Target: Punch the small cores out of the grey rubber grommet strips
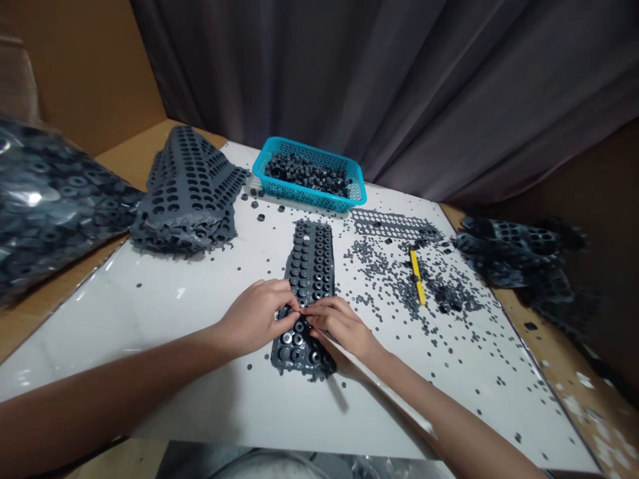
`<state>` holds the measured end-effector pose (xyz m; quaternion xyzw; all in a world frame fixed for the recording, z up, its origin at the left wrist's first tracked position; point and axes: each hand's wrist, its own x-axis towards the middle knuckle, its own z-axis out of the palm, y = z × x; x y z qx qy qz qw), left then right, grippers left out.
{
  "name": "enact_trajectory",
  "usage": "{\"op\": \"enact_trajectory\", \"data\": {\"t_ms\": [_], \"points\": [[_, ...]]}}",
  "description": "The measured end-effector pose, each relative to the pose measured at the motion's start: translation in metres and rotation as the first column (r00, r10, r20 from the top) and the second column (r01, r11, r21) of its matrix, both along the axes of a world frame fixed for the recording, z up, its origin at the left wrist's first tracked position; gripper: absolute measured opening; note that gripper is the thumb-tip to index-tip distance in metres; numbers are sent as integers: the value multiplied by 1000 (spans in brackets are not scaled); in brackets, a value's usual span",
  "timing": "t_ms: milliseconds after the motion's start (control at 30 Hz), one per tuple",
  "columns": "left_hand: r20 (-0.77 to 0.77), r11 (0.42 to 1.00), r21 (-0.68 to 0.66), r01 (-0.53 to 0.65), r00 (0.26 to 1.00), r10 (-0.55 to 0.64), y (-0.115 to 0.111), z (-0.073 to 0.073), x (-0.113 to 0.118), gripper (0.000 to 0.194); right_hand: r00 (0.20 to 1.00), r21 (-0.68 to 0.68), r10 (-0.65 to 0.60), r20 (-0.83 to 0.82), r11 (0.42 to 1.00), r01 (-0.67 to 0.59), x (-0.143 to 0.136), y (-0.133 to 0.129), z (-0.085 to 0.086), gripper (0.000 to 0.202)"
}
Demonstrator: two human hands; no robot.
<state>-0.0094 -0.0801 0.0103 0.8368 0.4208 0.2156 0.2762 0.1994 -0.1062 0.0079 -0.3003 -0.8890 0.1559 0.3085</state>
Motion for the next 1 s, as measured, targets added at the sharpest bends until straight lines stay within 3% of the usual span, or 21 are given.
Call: {"op": "enact_trajectory", "data": {"t_ms": [233,400,500,667,900,1000], "points": [[10,1000,1,-4,1000,4,-1,0,0,8,1000,-21,-18,23,1000,19,0,0,-4,12],[31,1000,8,9,999,-10,-1,-1,-1,9,996,-38,-60,-59,998,58,0,2,-5,11],[19,999,23,22,1000,-23,-1,-2,-2,6,977,-185,-137,-161,977,107,2,2,-2,10],[74,998,12,59,995,-60,0,0,-5,6,910,-446,-290,-296,885,137,5,3,3,9],[132,998,11,68,989,-69,1,-2,-5,8,942,-384,-160,-294,923,37,4,6,7,6],[124,998,15,58,990,-60,2,-3,-4,8,957,-415,-124,-263,910,4,3,4,7,8]]}}
